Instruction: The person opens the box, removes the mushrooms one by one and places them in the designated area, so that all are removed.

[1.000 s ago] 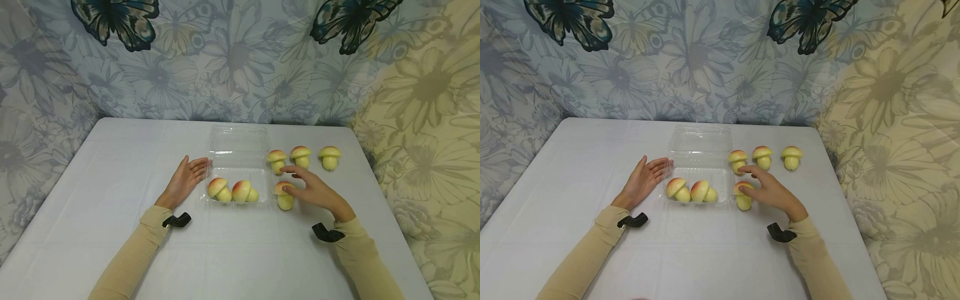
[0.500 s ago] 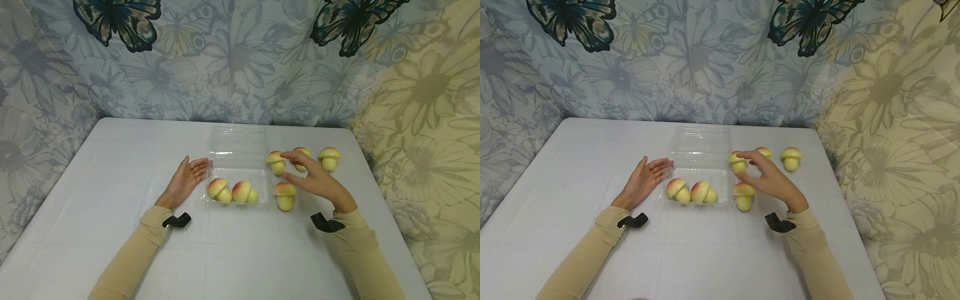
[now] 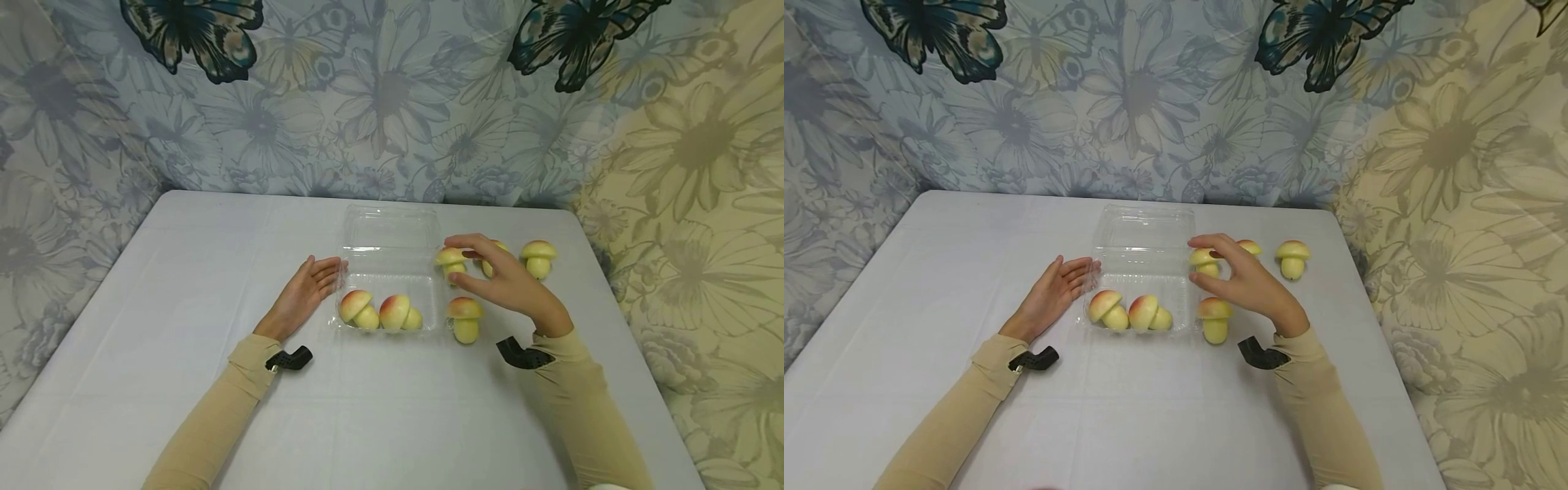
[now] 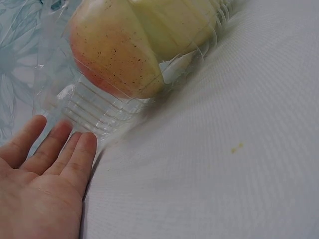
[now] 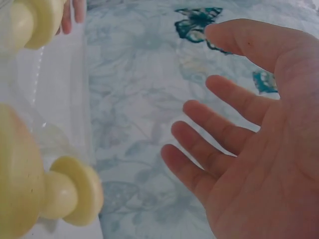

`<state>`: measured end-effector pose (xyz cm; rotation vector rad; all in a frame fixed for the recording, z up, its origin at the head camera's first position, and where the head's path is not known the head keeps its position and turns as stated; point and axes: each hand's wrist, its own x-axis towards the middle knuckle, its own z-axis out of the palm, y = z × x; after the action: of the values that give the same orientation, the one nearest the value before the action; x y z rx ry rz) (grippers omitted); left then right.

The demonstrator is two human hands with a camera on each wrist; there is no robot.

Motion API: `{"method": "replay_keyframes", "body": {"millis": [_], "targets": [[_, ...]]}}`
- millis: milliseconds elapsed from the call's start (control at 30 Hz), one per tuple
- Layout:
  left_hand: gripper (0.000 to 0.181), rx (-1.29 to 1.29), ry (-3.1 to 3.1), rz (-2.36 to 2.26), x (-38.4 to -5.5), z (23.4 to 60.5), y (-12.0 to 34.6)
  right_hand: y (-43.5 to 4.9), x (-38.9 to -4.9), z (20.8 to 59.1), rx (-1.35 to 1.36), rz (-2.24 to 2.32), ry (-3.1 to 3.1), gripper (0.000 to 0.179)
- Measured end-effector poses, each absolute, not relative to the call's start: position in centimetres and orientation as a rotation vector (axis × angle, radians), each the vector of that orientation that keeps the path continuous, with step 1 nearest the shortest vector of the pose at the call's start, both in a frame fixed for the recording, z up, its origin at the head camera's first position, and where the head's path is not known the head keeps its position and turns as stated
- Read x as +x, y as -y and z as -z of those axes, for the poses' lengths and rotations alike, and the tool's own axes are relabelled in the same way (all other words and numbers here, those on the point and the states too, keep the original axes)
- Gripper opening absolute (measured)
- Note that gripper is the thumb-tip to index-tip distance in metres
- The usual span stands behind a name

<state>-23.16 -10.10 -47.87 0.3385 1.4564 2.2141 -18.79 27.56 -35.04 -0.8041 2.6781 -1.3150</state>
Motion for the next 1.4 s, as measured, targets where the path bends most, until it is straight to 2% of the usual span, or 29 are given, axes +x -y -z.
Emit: {"method": "replay_keyframes", "body": {"millis": [233,500,967,1400], "targets": [[0.069,0.34,-1.457,-2.206,-23.2,47.9,10.2,-26.5,-19.2,34.6,-0.939,1.348,-2.626,0.052],[0.064,0.318,-1.448,-2.205,-23.1,47.8,10.3,-25.0,-19.3,34.0,-0.948,1.366,-2.572,0.052],[0.065,0.372,-1.484,-2.196,-23.0,47.9,10.3,-23.2,-19.9,34.2,-0.992,1.398,-2.471,0.053],[0.066,0.354,-1.468,-2.199,-23.2,48.0,10.4,-21.8,-20.1,34.6,-1.046,1.34,-2.474,0.046]]}}
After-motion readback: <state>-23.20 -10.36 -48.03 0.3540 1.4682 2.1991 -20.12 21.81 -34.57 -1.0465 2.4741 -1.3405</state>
